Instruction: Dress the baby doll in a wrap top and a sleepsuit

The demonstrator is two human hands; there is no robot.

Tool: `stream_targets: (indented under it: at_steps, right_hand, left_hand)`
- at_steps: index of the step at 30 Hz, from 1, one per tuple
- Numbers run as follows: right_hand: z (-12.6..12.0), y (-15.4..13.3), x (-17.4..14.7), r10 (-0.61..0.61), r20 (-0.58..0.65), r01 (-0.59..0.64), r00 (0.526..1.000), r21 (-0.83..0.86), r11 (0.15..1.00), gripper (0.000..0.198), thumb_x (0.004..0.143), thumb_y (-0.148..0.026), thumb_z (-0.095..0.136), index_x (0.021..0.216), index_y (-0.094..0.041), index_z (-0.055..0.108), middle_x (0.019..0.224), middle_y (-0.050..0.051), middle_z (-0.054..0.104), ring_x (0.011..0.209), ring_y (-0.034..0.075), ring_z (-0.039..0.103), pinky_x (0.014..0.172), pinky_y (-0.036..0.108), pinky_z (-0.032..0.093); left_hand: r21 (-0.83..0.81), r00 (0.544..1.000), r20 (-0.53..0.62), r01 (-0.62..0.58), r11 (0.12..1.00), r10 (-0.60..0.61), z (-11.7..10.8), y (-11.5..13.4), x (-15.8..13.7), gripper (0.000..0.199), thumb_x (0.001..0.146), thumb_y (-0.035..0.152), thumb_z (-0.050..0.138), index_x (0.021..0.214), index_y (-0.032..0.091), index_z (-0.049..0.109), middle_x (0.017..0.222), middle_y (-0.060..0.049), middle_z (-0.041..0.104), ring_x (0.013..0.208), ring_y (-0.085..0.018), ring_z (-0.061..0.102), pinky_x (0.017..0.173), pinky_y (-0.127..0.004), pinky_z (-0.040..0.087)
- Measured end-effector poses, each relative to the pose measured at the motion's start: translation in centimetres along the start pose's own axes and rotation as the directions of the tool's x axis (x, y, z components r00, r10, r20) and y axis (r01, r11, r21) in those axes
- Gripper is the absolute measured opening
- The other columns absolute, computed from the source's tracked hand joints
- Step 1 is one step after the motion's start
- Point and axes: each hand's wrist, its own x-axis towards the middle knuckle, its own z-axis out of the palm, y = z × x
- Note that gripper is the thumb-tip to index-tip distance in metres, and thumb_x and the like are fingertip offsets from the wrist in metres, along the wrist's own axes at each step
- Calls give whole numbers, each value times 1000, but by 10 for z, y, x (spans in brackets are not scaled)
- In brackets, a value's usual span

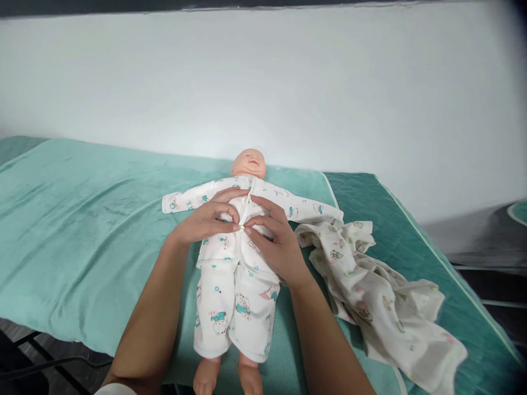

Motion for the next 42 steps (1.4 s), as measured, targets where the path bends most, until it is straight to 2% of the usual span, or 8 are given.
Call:
stream_targets:
  at_steps: [3,12,19,24,32,36,39,42]
  right_hand:
    - [-1,0,0,0,8,0,1000,15,1000,7,90,-25,66,90,-28,73,145,3,55,138,26,47,117,52,35]
    - [1,0,0,5,39,-4,999,-25,1000,5,88,-29,69,87,-30,74,146,0,55,141,28,43,118,54,32]
    - [6,-3,0,79,-37,-78,996,23,997,4,91,-30,66,89,-26,64,143,4,56,138,23,45,119,50,32]
    - [8,-7,-2,151,-63,-154,987,-49,987,26,82,-37,74,94,-25,54,149,9,46,142,27,39,116,52,35]
    - [8,-6,-2,141,-88,-145,986,-49,988,8,87,-27,64,86,-25,57,144,7,52,138,25,43,115,50,34]
    - [9,-7,-1,201,-100,-194,974,73,978,7,84,-27,65,82,-24,59,141,7,56,137,25,45,115,47,32]
    - [9,-9,1,317,-145,-270,937,273,924,8,80,-26,67,79,-23,60,137,5,60,127,23,53,110,42,36]
    - [0,3,4,481,-231,-283,846,571,770,11,77,-27,66,75,-22,57,129,2,65,115,21,59,101,36,43]
  left_hand:
    - [-16,1000,2,-16,1000,16,-1,-1,0,10,84,30,68,78,23,68,159,1,41,155,-28,21,121,-47,30]
    - [-32,1000,-1,28,999,-28,1,4,0,8,85,26,64,80,22,69,162,2,37,155,-31,17,95,-39,53]
    - [34,996,-79,-45,998,48,8,3,3,15,91,31,62,97,25,75,156,-2,46,151,-27,31,120,-47,34]
    - [164,995,-86,-37,986,52,12,9,4,10,90,29,64,93,25,72,156,-1,45,149,-26,33,123,-48,29]
    - [283,999,39,-37,959,28,6,11,3,13,86,26,67,96,27,74,163,3,34,155,-29,19,125,-54,20]
    - [259,999,16,-45,965,42,10,13,3,7,84,31,70,86,25,73,161,4,37,155,-28,19,126,-52,18]
    - [124,999,-36,-31,992,36,13,13,3,11,85,31,69,79,22,72,157,0,44,151,-28,28,121,-47,28]
    - [-198,959,-276,9,980,-65,6,0,3,11,83,29,69,79,19,69,141,-9,60,133,-27,53,109,-42,42]
